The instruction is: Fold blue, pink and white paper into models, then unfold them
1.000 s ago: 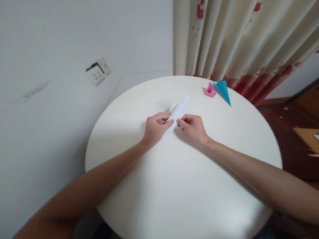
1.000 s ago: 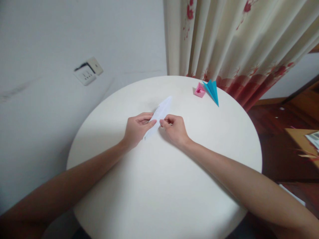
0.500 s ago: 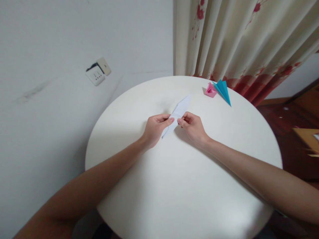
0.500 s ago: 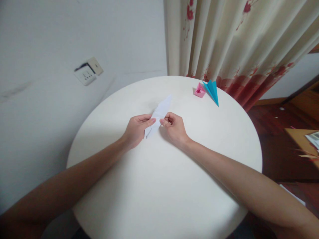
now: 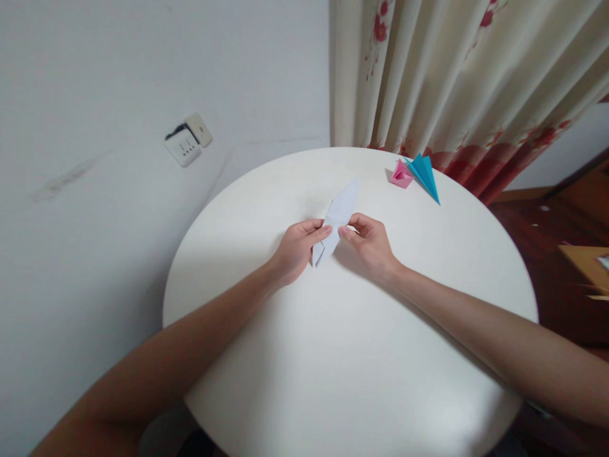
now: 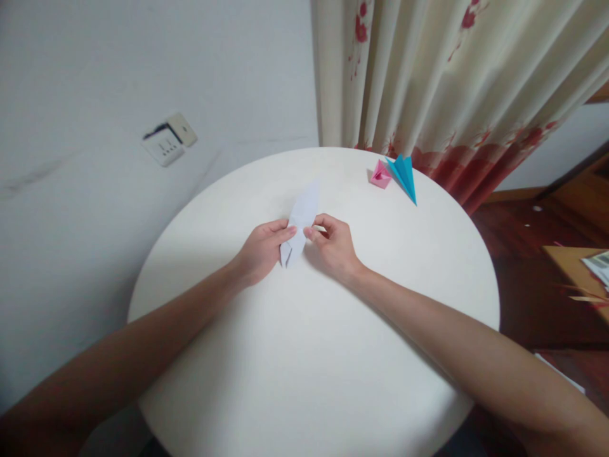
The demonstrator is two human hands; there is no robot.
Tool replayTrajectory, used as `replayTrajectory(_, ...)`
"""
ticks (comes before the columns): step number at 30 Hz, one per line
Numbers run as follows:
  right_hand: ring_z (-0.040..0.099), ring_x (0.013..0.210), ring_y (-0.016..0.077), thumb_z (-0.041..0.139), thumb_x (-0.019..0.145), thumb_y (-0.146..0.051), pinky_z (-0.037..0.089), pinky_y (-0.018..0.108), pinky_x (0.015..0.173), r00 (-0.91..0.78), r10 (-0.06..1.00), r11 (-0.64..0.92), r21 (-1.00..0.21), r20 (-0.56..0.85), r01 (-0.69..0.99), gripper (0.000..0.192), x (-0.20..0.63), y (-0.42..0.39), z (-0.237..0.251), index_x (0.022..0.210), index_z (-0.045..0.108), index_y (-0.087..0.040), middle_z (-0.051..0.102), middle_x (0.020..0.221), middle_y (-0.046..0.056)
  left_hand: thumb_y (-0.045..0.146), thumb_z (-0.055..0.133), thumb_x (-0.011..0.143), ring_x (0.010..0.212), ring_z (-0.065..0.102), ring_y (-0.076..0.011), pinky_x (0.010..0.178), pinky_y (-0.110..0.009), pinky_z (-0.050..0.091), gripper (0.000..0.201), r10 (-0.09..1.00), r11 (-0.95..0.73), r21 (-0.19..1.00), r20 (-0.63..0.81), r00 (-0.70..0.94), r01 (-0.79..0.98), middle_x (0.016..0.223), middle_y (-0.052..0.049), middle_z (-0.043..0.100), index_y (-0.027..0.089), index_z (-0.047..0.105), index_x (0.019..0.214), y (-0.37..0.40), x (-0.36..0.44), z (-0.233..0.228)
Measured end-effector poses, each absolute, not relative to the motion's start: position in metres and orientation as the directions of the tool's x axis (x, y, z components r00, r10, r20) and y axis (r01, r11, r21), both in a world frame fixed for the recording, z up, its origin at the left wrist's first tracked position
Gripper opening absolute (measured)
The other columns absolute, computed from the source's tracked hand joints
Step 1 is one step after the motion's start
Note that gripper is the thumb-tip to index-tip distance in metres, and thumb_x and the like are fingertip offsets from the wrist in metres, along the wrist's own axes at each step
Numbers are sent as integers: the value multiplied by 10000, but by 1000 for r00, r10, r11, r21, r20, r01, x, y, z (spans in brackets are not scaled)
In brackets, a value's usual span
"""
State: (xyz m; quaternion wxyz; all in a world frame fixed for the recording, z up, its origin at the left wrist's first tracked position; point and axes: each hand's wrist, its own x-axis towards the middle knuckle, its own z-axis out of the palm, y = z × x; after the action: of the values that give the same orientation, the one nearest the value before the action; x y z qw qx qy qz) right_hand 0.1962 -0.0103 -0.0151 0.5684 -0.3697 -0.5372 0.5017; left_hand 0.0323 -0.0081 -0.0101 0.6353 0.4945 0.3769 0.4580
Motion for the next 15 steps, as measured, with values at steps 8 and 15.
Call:
replayTrajectory(8,635,779,172,785,693,-416,514,335,787,-113,963,217,-953,244,-210,258,198,-12,-11,793,680,-203,704,796,21,405,737,805,619,591,-139,610,-274,466,265,930,124,973,-44,365,-197,768,-48,678,161,715,908,-11,32,-5)
replayTrajectory(15,624,751,169,815,676,-459,518,333,762,-109,957,237,-942,268,-237,313,198,-11,-11,777,677,-197,703,794,24,423,742,803,637,579,-136,583,-256,454,299,905,161,962,-54,422,-222,770,-50,666,148,709,916,-12,31,-6)
